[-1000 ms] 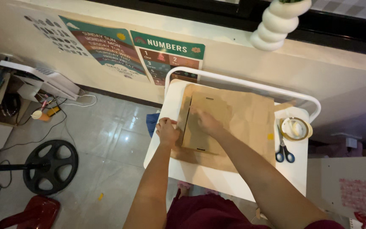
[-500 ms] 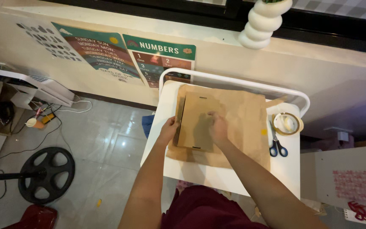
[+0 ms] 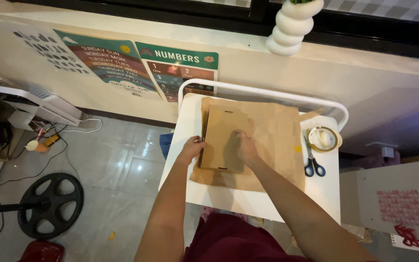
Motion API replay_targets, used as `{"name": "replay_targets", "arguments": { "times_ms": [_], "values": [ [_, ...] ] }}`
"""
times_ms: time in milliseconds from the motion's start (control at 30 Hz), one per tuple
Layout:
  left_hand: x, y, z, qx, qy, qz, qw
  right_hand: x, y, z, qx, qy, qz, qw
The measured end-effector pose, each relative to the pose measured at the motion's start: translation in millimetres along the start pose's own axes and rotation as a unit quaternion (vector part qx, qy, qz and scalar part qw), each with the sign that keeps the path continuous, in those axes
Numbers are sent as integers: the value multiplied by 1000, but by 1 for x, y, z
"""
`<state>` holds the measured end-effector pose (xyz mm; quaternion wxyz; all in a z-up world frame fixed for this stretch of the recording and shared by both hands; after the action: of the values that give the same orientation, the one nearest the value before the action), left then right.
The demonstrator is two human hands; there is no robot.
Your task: The person wraps a small cardboard box in brown paper, cuts yellow tape with scissors, and secures the package by folding and taping the paper edges. The person then folds the top flaps of the wrapped package.
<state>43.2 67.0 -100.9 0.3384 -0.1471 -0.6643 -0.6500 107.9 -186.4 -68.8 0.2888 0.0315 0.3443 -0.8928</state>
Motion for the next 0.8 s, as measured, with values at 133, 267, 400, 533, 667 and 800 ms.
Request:
{"name": "replay_targets", "arguments": {
  "times_ms": [133, 267, 400, 533, 667, 800],
  "values": [
    [14, 5, -2, 11, -40, -1, 999, 3, 4, 5, -52, -51, -103, 992],
    [45, 25, -14, 77, -91, -20, 993, 3, 7, 17, -83, -63, -133, 986],
    [83, 61, -30, 88, -67, -53, 993, 2, 21, 20, -95, -54, -141, 984],
    [121, 91, -45, -157, 92, -83, 980, -2, 30, 16, -175, 54, -83, 980],
    [140, 117, -67, -277, 147, -137, 940, 2, 29, 19, -384, 68, -249, 887],
    [150, 128, -84, -326, 170, -176, 913, -2, 19, 37, -530, 54, -323, 782]
  ]
}}
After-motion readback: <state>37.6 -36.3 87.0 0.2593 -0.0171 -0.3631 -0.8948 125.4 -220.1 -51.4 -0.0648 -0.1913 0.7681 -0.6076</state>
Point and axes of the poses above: each hand's wrist, its own x-axis away from the middle knuckle, its own z-axis out of the back of the hand, y = z × x, the point moved 2 cm from there along -x, towards the middle knuckle, and after that the axes turned 7 degrees about z, right-handed, at the moved point
